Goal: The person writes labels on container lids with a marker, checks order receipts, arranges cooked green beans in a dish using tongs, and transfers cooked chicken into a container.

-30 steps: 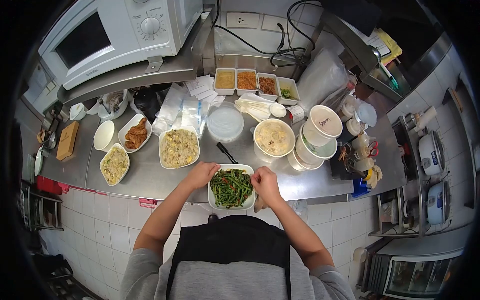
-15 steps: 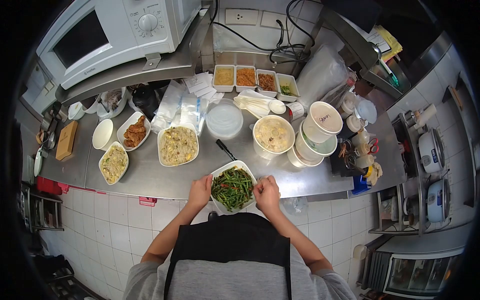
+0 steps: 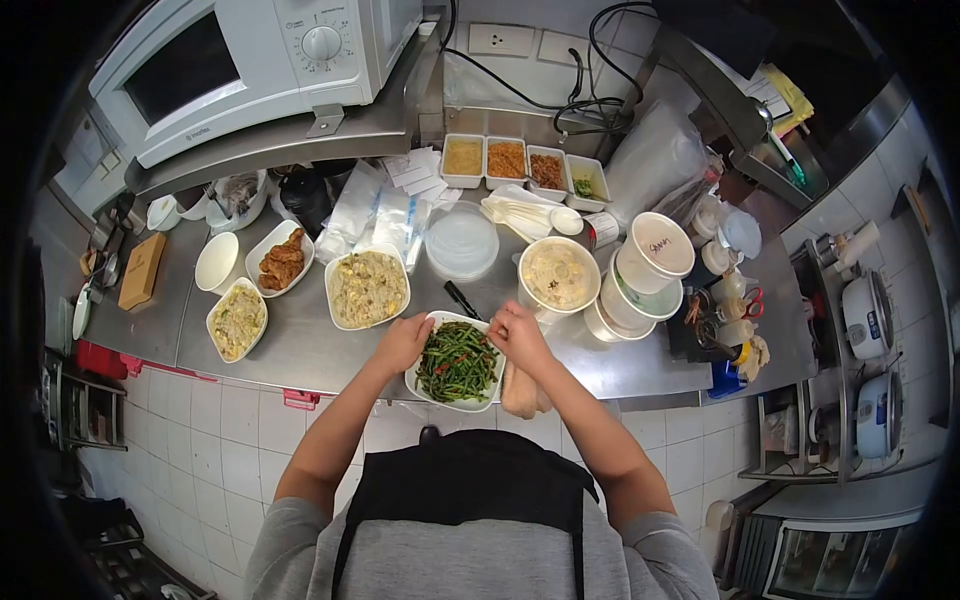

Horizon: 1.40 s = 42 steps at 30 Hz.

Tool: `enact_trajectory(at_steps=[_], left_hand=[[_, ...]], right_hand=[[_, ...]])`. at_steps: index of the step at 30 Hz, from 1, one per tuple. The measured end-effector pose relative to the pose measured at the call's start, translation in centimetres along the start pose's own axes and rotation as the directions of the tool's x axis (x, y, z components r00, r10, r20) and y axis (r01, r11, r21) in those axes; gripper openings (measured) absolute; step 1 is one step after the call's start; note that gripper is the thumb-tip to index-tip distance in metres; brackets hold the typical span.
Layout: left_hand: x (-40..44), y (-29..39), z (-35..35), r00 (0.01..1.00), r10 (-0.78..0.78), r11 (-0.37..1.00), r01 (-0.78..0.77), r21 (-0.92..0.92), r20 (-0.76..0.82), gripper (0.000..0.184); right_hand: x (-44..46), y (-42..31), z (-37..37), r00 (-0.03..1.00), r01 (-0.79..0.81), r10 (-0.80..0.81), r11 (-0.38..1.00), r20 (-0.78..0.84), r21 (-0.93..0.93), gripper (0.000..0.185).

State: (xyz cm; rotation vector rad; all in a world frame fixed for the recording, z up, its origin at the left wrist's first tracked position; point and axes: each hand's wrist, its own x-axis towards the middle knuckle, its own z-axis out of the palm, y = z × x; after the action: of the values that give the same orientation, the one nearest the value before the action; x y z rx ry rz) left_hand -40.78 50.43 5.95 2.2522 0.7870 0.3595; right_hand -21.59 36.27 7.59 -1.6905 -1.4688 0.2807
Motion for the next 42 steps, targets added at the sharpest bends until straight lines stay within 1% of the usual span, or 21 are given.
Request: enact_trajectory(at_steps=[2, 5, 8, 12, 15, 18, 21, 24, 27, 28, 30, 33, 36, 39, 42], left_hand=[[-0.7, 0.0, 0.7, 0.998, -0.025, 1.0, 0.026, 0.012, -0.057, 0.034], [-1.8, 0.2, 1.7, 0.988, -0.082, 0.997, 0.082, -0.006, -0.131, 0.033], [-2.5, 0.7, 2.0, 0.976, -0.144, 0.989, 0.138, -0.048, -0.164, 0.033], [-3.3, 1.8, 2.2, 0.955, -0.24, 0.968, 0.222, -0.12, -0.176, 0.033], [-4.0, 2.0, 2.8, 0.939, -0.275, 0.959, 0.254, -0.125, -0.206, 0.033], [-4.7, 2.0, 3.5, 0.92, -0.329, 0.941, 0.301, -0.155, -0.211, 0.033], [-5.0, 2.1, 3.9, 0.898, -0.406, 0.906, 0.372, -0.203, -0.17, 0.032], [-5.6, 2.7, 3.7, 0.898, -0.416, 0.876, 0.353, -0.329, -0.144, 0.032], [-6.0, 2.2, 4.3, 0.891, -0.444, 0.844, 0.379, -0.38, -0.098, 0.032], [-6.2, 2.3, 4.4, 0.877, -0.478, 0.802, 0.414, -0.43, -0.048, 0.032], [-6.6, 5.1, 2.4, 0.842, -0.536, 0.705, 0.483, -0.52, 0.056, 0.033], [-6.9, 4.7, 3.2, 0.862, -0.506, 0.711, 0.425, -0.561, 0.013, 0.033], [-7.0, 5.1, 2.9, 0.849, -0.527, 0.697, 0.461, -0.549, 0.045, 0.033], [-7.1, 5.4, 2.8, 0.848, -0.528, 0.697, 0.466, -0.544, 0.051, 0.032], [-7.3, 5.2, 3.8, 0.88, -0.473, 0.731, 0.367, -0.575, -0.04, 0.03]], right_hand=[[-1.3, -0.5, 0.3, 0.99, -0.106, 0.103, 0.994, -0.092, -0.034, 0.015], [-3.4, -0.6, 1.0, 0.962, -0.219, 0.216, 0.976, -0.164, 0.001, 0.014], [-5.0, -1.3, 1.4, 0.941, -0.258, 0.261, 0.965, -0.217, 0.044, 0.013], [-7.0, -2.1, 1.5, 0.91, -0.327, 0.344, 0.939, -0.233, 0.11, 0.014], [-8.3, -2.3, 1.5, 0.891, -0.37, 0.379, 0.925, -0.248, 0.085, 0.014], [-8.7, -3.4, 1.1, 0.853, -0.443, 0.455, 0.89, -0.255, 0.105, 0.014], [-8.7, -3.9, 0.9, 0.828, -0.479, 0.483, 0.874, -0.285, 0.088, 0.013], [-8.6, -3.8, 0.6, 0.813, -0.502, 0.496, 0.863, -0.305, 0.063, 0.013], [-8.7, -3.5, 0.6, 0.802, -0.503, 0.505, 0.859, -0.318, 0.095, 0.013], [-8.8, -3.5, 0.5, 0.798, -0.509, 0.512, 0.855, -0.317, 0.099, 0.013], [-8.7, -3.6, 0.2, 0.791, -0.521, 0.525, 0.847, -0.314, 0.105, 0.014], [-8.8, -3.5, 0.1, 0.794, -0.526, 0.518, 0.848, -0.318, 0.068, 0.014], [-9.0, -3.8, 0.0, 0.815, -0.485, 0.469, 0.874, -0.342, 0.042, 0.014], [-9.3, -3.6, 0.1, 0.814, -0.487, 0.47, 0.872, -0.34, 0.04, 0.015], [-9.6, -3.3, 0.4, 0.823, -0.444, 0.412, 0.896, -0.391, 0.01, 0.015]])
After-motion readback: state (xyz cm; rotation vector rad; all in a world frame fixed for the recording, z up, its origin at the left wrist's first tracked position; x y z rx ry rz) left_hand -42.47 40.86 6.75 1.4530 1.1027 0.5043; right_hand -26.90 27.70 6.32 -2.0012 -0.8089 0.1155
